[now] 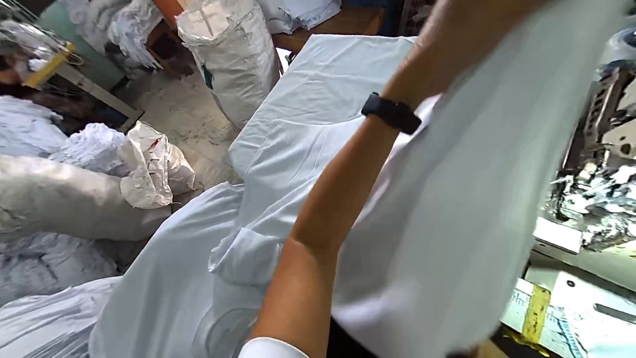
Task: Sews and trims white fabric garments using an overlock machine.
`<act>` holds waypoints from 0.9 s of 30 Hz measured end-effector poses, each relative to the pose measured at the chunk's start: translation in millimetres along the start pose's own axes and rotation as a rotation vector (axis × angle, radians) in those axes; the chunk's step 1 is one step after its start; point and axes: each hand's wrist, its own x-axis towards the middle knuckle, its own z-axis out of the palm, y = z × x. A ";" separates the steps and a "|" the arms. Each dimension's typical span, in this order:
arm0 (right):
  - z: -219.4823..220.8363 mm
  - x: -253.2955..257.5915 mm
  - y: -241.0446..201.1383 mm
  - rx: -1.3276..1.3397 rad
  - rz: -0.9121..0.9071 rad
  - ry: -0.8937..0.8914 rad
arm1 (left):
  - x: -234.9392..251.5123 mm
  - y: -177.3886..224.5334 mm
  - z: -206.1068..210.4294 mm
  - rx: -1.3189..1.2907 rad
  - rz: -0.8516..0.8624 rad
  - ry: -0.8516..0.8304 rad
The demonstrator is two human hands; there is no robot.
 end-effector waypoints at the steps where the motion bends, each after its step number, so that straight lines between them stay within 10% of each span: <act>1: -1.3 -18.3 0.3 0.032 0.084 -0.057 | -11.0 -1.8 7.8 0.019 0.087 -0.150; 5: -23.1 -52.1 -3.9 -0.642 0.446 -0.031 | -68.0 1.1 34.4 0.118 0.055 -0.617; 14: -34.6 41.5 -58.8 -0.722 -0.360 1.087 | -109.8 27.7 48.0 0.160 0.147 -0.492; 20: -49.0 73.2 -63.3 -0.686 -0.687 0.900 | -118.7 42.9 47.7 0.244 0.105 -0.463; 27: -42.0 49.4 -25.5 -0.523 -0.623 0.653 | -118.1 56.5 39.4 0.241 0.074 -0.388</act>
